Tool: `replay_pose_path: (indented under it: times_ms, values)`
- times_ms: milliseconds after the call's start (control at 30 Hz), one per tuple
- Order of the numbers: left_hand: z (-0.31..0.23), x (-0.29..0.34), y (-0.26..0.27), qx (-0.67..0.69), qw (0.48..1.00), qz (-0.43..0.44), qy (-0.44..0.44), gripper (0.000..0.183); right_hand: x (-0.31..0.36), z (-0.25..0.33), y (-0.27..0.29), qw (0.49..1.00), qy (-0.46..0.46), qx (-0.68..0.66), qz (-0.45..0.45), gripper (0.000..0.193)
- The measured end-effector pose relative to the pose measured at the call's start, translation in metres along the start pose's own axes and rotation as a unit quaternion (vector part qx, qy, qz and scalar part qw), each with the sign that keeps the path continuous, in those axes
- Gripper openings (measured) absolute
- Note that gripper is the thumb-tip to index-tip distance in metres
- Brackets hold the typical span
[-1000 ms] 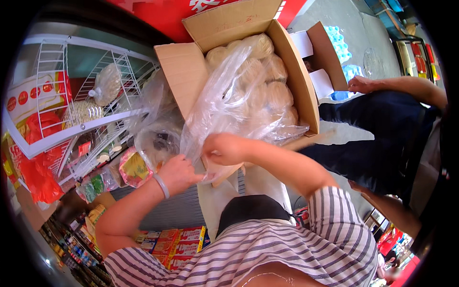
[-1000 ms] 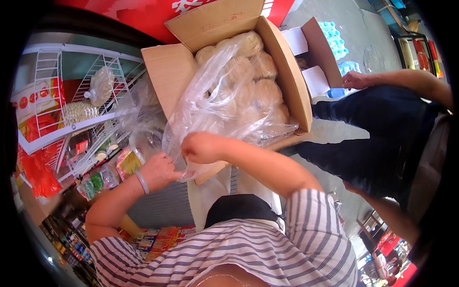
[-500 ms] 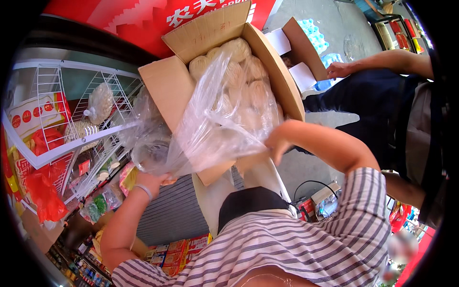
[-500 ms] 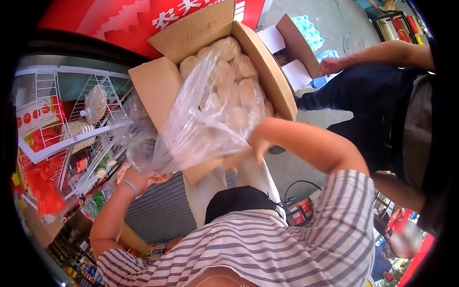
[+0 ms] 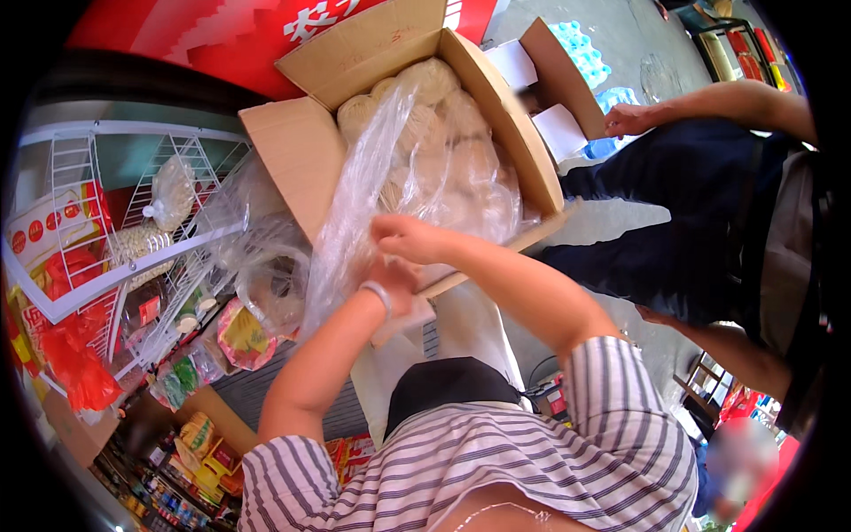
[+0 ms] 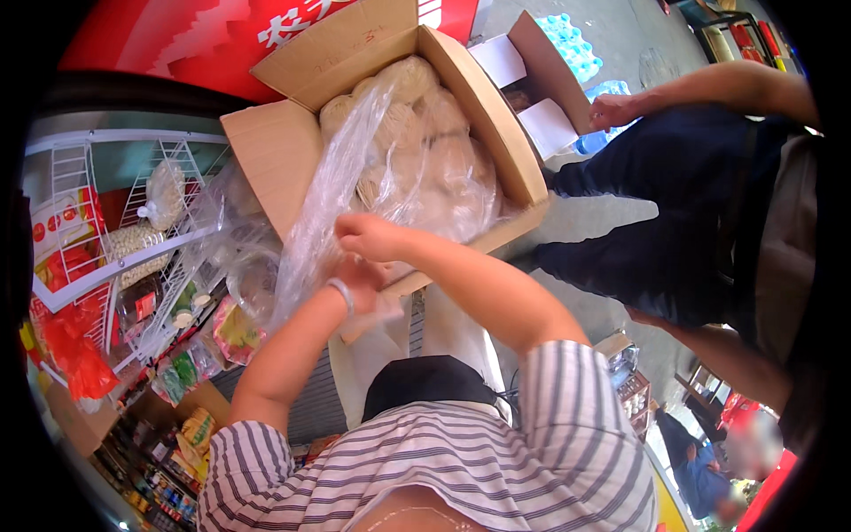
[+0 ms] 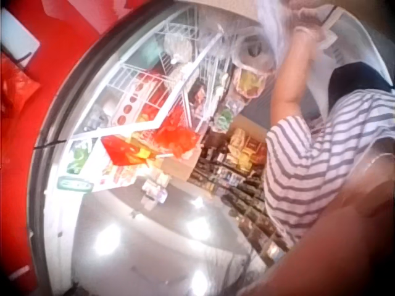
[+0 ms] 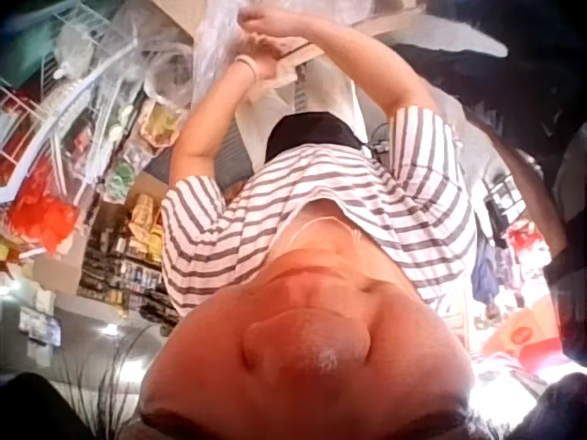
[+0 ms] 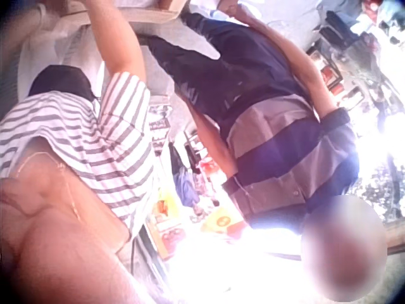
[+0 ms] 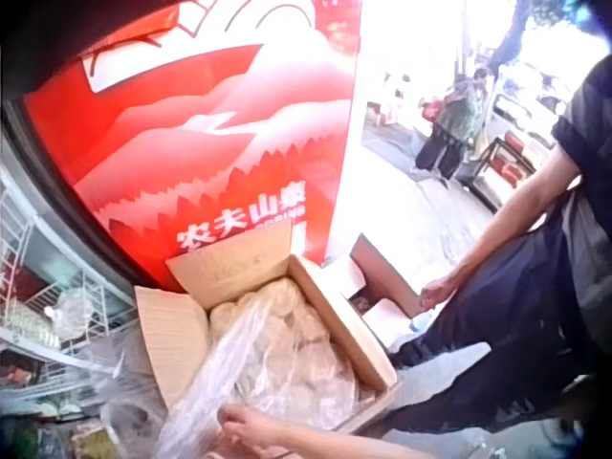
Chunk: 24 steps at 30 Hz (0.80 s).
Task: The person unpacks bundles of dried noodles from a cardboard box and places them into a red plastic bag. They then weigh the bag on a digital scale, tie it shut, and place it on the counter. Finally, the person uses a calculator and writes on a notepad.
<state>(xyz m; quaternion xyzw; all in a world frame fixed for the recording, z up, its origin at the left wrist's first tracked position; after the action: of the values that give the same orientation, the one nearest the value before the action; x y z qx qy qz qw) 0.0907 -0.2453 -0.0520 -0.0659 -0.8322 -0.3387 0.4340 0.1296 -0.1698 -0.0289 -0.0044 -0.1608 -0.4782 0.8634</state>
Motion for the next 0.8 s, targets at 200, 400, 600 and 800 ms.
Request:
replay_pose_path:
  times_ms: [200, 400, 600, 800]
  values:
    - [-0.045, 0.04, 0.004, 0.405, 0.885, -0.064, -0.222, 0.063, 0.03, -0.058, -0.053, 0.804, -0.12, 0.444, 0.377, 0.032]
    - [-0.131, 0.049, -0.042, 0.314, 0.88, 0.153, -0.321, 0.054, 0.145, -0.18, 0.009, 0.568, -0.205, 0.674, 0.426, 0.048]
    - [-0.105, 0.001, -0.074, 0.484, 0.849, 0.01, -0.212, 0.037, 0.256, -0.174, 0.174, 0.603, -0.425, 0.674, 0.038, 0.067]
    - [-0.085, -0.045, -0.179, 0.154, 0.981, 0.042, -0.113, 0.047, 0.274, -0.27, 0.164, 0.784, -0.503, 0.34, -0.129, 0.082]
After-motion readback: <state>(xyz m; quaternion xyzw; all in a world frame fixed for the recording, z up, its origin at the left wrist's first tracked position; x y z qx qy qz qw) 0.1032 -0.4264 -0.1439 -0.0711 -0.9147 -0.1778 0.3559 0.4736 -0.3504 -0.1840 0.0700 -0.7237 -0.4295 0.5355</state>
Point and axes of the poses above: each hand's wrist, its own x-axis away from the middle knuckle, its own y-axis out of the back of the hand, z = x × y, the point moved 8 cm from there along -x, towards the middle knuckle, and after that the axes turned 14 degrees about x, right-handed, at the moved point
